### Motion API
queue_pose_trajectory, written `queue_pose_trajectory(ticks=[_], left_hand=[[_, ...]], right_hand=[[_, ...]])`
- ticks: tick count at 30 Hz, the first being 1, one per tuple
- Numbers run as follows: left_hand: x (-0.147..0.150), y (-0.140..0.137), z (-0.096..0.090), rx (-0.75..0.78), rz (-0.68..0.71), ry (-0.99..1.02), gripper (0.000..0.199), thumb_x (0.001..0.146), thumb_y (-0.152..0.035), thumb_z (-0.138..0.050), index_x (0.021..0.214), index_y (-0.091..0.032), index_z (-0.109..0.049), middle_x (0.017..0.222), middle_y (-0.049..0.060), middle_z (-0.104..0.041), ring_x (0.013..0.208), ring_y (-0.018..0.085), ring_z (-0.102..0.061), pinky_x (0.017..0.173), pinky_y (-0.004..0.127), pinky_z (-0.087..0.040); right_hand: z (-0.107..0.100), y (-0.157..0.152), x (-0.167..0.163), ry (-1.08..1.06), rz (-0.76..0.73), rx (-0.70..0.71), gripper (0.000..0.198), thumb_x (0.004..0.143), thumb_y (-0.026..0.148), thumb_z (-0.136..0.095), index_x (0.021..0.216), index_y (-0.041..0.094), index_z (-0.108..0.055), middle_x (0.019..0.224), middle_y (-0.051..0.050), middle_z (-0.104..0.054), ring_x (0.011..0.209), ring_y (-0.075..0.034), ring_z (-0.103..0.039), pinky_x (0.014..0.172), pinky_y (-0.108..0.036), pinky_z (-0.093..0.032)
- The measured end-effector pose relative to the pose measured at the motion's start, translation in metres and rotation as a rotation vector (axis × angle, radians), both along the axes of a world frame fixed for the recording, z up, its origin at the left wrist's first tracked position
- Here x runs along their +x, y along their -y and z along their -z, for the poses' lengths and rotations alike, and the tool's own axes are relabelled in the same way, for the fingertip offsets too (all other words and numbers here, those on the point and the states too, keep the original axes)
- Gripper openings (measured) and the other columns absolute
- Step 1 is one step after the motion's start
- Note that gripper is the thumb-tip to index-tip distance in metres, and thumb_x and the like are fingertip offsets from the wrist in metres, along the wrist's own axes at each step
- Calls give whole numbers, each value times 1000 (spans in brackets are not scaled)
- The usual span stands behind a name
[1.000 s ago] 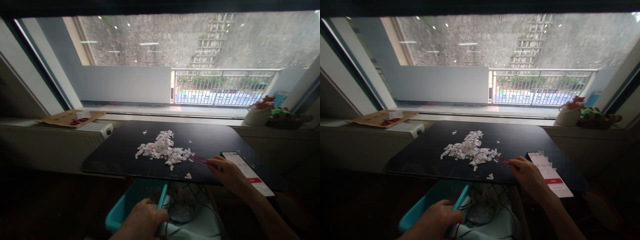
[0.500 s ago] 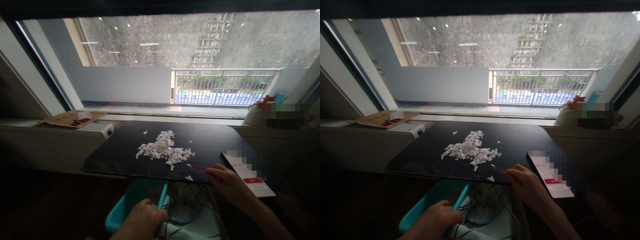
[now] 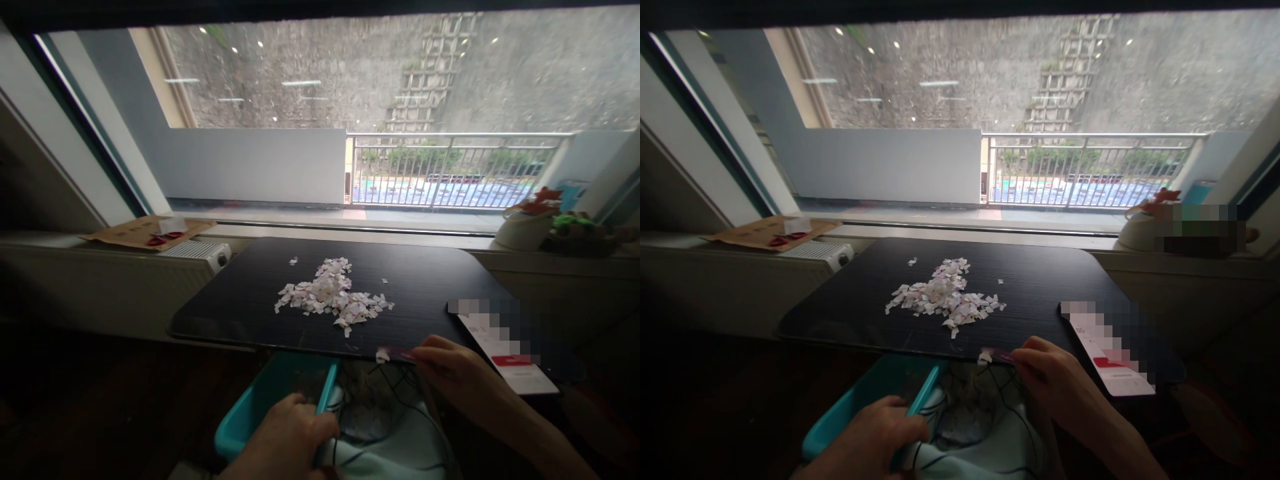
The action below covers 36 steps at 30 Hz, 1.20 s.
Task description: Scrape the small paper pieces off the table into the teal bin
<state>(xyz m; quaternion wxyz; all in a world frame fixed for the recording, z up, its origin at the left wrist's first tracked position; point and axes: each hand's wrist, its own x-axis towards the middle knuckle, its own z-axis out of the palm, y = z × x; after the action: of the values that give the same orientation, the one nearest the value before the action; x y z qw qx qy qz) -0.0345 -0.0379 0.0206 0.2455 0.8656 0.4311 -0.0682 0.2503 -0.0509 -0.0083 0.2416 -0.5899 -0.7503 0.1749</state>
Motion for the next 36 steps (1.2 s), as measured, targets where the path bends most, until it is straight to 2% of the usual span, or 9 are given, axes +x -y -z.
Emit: queue_pose_trajectory(ticks=[6, 8, 12, 16, 18, 20, 22, 32, 36], left_hand=[[2, -6, 2, -44, 46, -50, 14, 68, -14, -68, 78, -24, -66, 93, 1, -68, 93, 25, -61, 91, 30, -38], [-1, -5, 7, 37, 16, -1, 19, 70, -15, -67, 86, -25, -67, 94, 1, -68, 98, 26, -60, 92, 30, -37], [-4, -1, 14, 74, 16, 18, 17, 72, -17, -67, 87, -26, -66, 95, 0, -69, 100, 26, -59, 92, 31, -37], [-5, -5, 19, 39, 22, -17, 17, 71, -21, -72, 87, -25, -67, 97, 2, -69, 99, 26, -60, 93, 33, -37], [-7, -8, 25, -12, 81, -66, 18, 68, -24, -76, 84, -24, -67, 89, 2, -70, 94, 27, -62, 93, 34, -37], [-11, -11, 34, 56, 76, -98, 20, 70, -27, -74, 89, -22, -66, 88, 3, -70, 89, 26, -64, 93, 36, -37], [-16, -12, 42, 37, 118, -150, 18, 73, -25, -70, 90, -22, -66, 91, 5, -70, 88, 26, -65, 91, 36, -39], [-14, -10, 56, 73, 89, -76, 19, 73, -30, -69, 89, -23, -64, 91, 5, -70, 88, 27, -64, 93, 39, -37], [-16, -11, 60, 37, 142, -84, 13, 74, -25, -65, 87, -23, -63, 89, 4, -69, 85, 26, -65, 88, 37, -40]], right_hand=[[-3, 13, -2, -38, 40, 2, 23, 94, 26, -45, 90, 21, -67, 85, -2, -59, 70, -12, -56, 62, -22, -41], [-2, 15, -3, -38, 23, -26, 23, 94, 26, -45, 87, 21, -66, 84, -1, -59, 69, -12, -56, 61, -22, -41], [-5, 14, -9, -52, -9, -30, 24, 95, 27, -43, 87, 22, -66, 85, -2, -60, 69, -12, -57, 61, -22, -42], [-7, -12, -21, -67, 41, 75, 23, 94, 27, -44, 94, 20, -66, 86, -3, -61, 70, -13, -58, 63, -24, -42], [-6, -31, -32, -77, 46, 120, 21, 92, 25, -46, 94, 20, -66, 83, -2, -60, 67, -13, -56, 63, -24, -41], [-6, -47, -44, -86, 33, 149, 21, 92, 25, -46, 91, 19, -67, 80, -1, -59, 67, -13, -55, 62, -24, -41], [-5, -55, -52, -74, 25, 160, 22, 92, 23, -46, 88, 19, -67, 78, -1, -59, 66, -13, -54, 62, -24, -40], [-9, -31, -35, 42, 128, 132, 21, 89, 23, -47, 84, 20, -67, 74, 0, -57, 61, -13, -53, 58, -25, -37], [-10, -31, -35, 65, 133, 148, 22, 89, 23, -46, 79, 19, -66, 71, 0, -57, 61, -13, -54, 57, -26, -38]])
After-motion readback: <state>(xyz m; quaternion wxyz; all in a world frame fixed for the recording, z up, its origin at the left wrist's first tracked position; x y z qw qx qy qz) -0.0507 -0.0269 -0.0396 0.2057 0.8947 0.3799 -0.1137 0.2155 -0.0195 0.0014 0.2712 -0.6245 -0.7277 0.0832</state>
